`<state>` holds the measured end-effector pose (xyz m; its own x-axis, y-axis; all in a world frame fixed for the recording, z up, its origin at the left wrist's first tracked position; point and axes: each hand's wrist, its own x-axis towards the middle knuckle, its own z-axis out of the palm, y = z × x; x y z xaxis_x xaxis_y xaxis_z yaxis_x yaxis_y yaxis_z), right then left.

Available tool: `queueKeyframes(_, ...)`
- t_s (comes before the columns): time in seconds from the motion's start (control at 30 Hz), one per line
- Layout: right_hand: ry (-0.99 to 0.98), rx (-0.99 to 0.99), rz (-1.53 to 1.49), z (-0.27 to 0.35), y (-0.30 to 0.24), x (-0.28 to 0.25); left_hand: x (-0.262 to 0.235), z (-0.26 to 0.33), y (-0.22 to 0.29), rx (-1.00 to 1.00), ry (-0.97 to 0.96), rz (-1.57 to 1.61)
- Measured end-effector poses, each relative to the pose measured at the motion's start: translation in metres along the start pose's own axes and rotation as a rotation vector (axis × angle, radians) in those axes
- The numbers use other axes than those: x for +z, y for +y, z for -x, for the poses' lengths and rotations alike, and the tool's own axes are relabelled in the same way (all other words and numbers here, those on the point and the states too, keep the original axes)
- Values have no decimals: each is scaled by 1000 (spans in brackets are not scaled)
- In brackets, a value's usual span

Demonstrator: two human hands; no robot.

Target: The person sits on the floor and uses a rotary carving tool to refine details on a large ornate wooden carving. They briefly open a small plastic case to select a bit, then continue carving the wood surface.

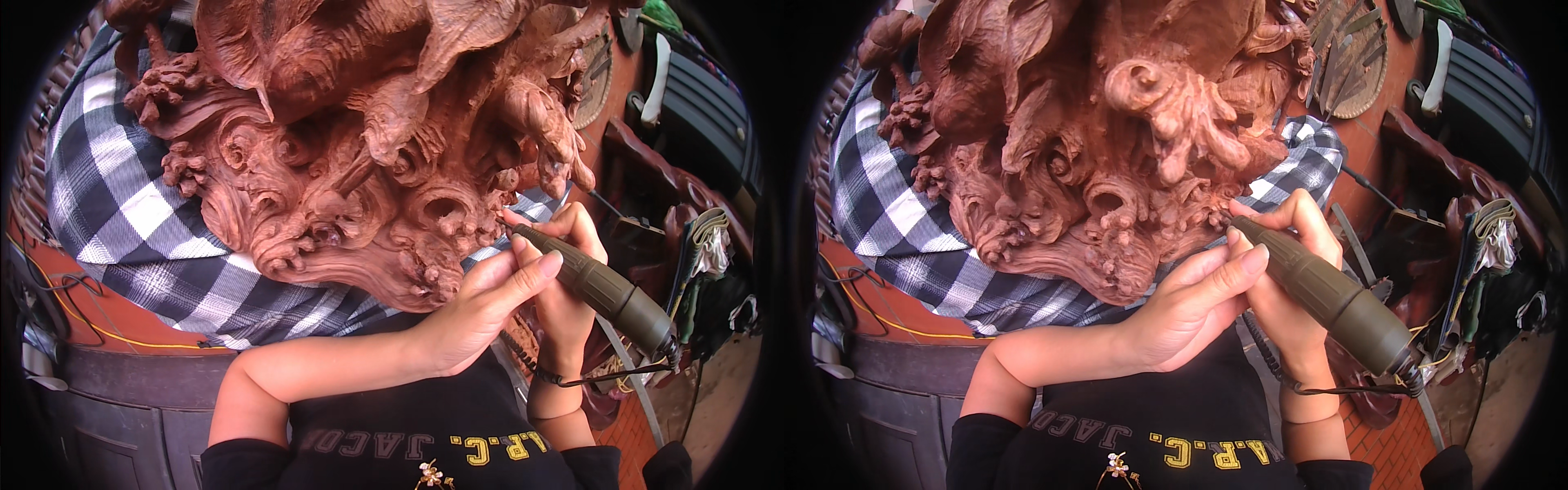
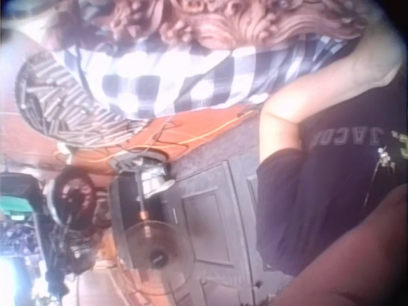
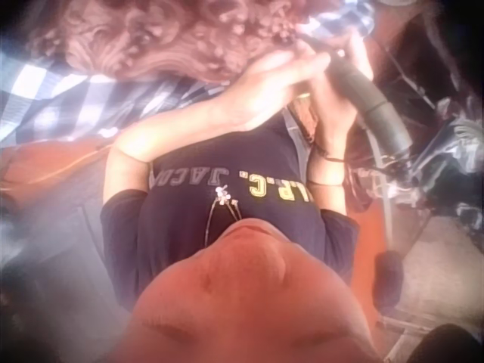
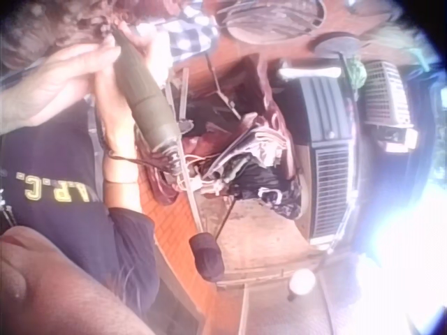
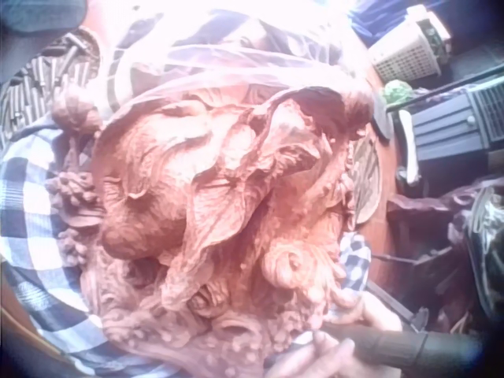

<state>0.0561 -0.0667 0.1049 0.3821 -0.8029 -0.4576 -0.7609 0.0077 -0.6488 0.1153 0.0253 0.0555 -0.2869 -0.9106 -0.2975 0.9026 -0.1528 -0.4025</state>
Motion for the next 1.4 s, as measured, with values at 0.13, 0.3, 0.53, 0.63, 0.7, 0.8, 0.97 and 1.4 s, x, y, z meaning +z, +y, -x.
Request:
queueKeyframes(0.13, -8, -16, 11, 0, 2, 0, -2, 0, 0, 10, 1, -12)
queueKeyframes(0.3, -27, -96, 20, 0, 10, -2, 2, 2, 1, 7, -10, 21)
queueKeyframes(0.53, 72, -150, -106, 15, 22, 1, 1, 2, -1, -41, 0, -139)
queueKeyframes(0.63, 61, -139, -237, 16, 25, 5, 4, 3, -1, -18, 29, -180)
queueKeyframes(0.7, 49, -121, -257, 16, 24, 4, 5, 2, -1, -9, 34, -192)
queueKeyframes(0.8, 16, -156, -290, 13, 28, 2, 0, 3, -3, -29, 21, -212)
queueKeyframes(0.97, 2, -189, -373, 11, 35, -2, 0, 2, -9, -27, 35, -215)
queueKeyframes(1.4, 63, -215, -559, 18, 64, 1, 7, -5, -11, -15, 154, -391)
